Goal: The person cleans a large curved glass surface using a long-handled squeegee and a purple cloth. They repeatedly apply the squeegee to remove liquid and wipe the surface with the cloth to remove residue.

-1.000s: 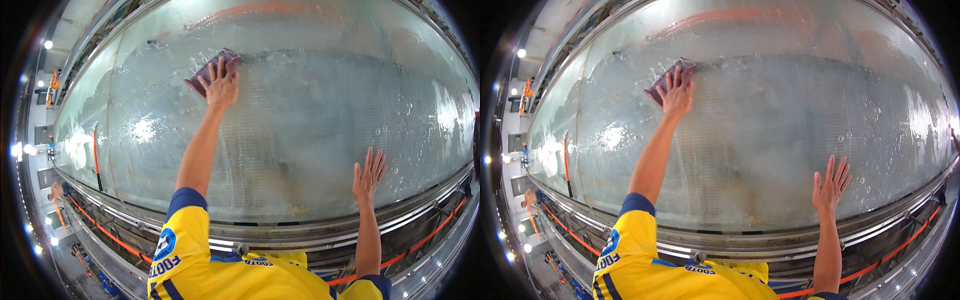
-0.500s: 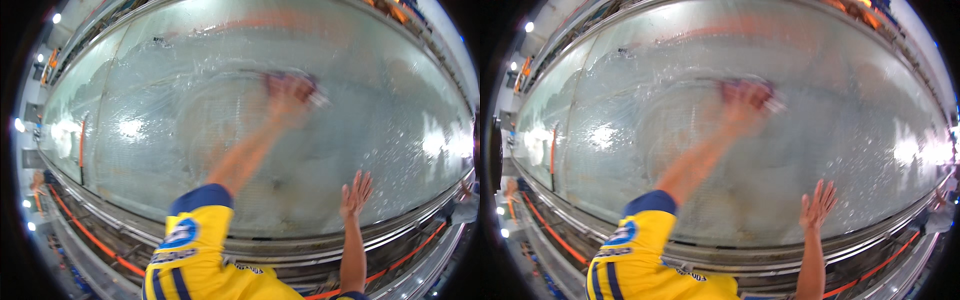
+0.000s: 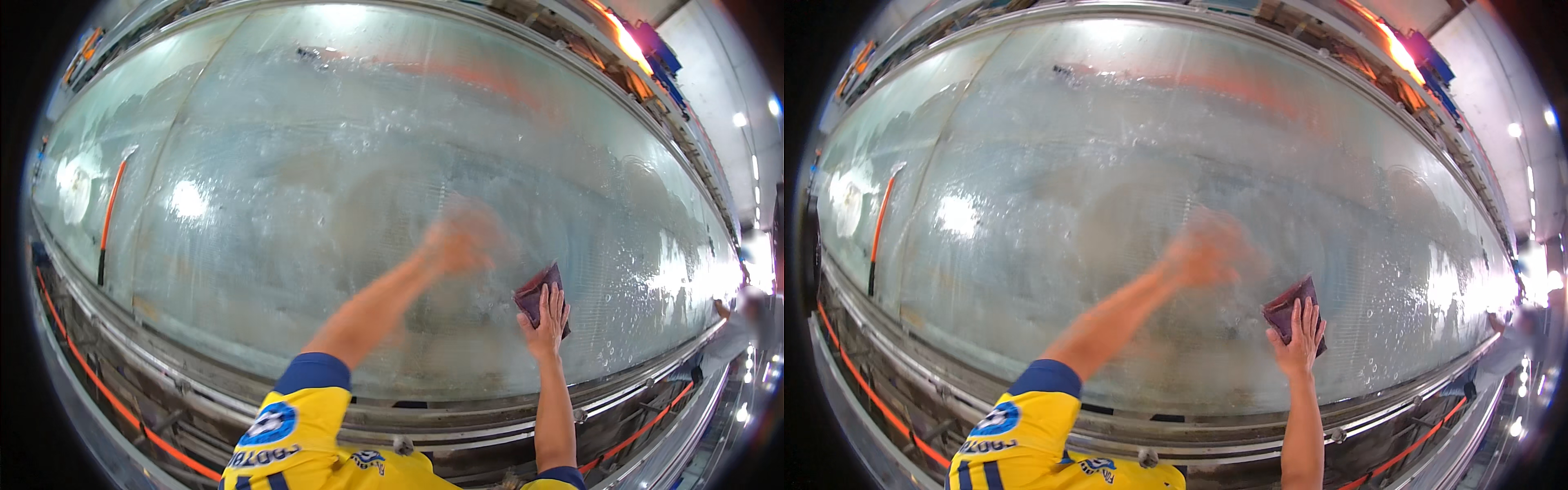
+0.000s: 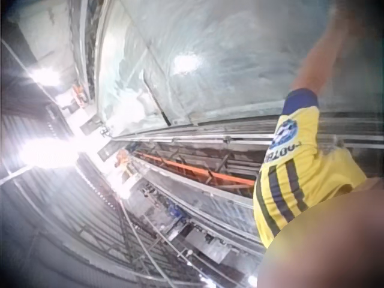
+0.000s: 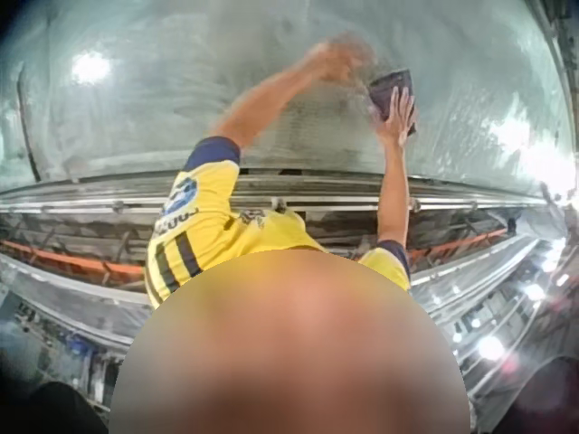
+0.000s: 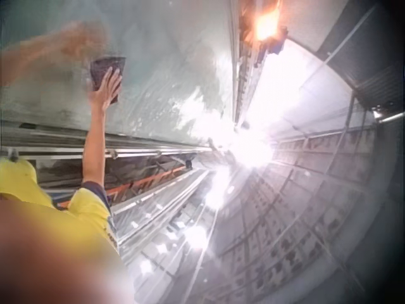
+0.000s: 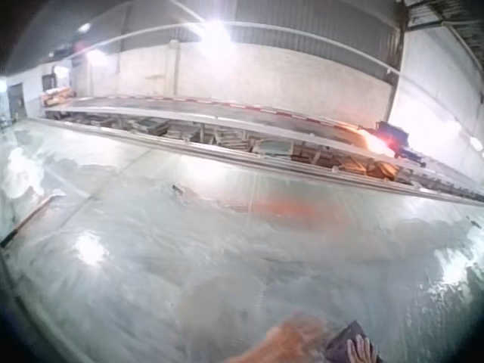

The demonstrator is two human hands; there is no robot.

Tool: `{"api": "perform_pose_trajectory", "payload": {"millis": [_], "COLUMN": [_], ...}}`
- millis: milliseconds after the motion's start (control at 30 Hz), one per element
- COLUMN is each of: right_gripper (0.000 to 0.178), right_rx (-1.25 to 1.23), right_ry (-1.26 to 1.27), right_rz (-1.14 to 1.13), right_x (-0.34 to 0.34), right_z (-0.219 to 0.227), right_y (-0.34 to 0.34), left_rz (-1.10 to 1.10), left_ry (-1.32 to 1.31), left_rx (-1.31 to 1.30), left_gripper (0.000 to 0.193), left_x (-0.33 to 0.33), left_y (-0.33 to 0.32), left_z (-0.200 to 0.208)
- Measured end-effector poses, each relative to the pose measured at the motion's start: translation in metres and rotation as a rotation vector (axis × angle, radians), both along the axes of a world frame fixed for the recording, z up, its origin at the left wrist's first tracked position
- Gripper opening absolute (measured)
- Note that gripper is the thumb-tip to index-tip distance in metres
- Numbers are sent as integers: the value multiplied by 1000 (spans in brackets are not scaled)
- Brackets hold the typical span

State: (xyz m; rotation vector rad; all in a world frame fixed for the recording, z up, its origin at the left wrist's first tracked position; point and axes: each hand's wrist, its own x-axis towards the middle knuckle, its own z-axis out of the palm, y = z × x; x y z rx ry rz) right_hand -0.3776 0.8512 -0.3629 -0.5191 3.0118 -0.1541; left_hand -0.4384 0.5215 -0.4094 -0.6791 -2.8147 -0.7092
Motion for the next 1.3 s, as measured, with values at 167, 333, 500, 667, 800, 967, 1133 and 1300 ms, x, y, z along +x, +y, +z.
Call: {"api": "perform_pose_trajectory", "payload": {"millis": [167,333,500,667,800,967,1133,1300], "right_gripper": [81,52,43,40,40,32,30,30], "right_rx": [-45,-64,-203,-325,-237,-417,-422,-456], "right_ry": [54,-42,91,137,64,186,87,115], "right_rz": [2,261,327,273,571,195,466,363], "right_x": [-20,-31,-154,-187,-139,-201,-160,-156], "right_z": [0,-10,-27,-36,-29,-24,-24,-21], "right_y": [1,-77,-144,-199,-183,-196,-193,-189], "left_rz": [717,888,891,877,936,875,895,870], "left_ry": [30,-234,-221,-221,-248,-209,-193,-187], "left_rx": [-434,-416,-441,-427,-480,-442,-466,-427], "left_gripper": [60,70,76,76,76,76,75,74], "left_x": [24,120,128,124,139,117,135,124], "left_y": [-304,-353,-308,-308,-319,-307,-326,-309], "left_z": [5,14,25,26,26,26,26,25]}}
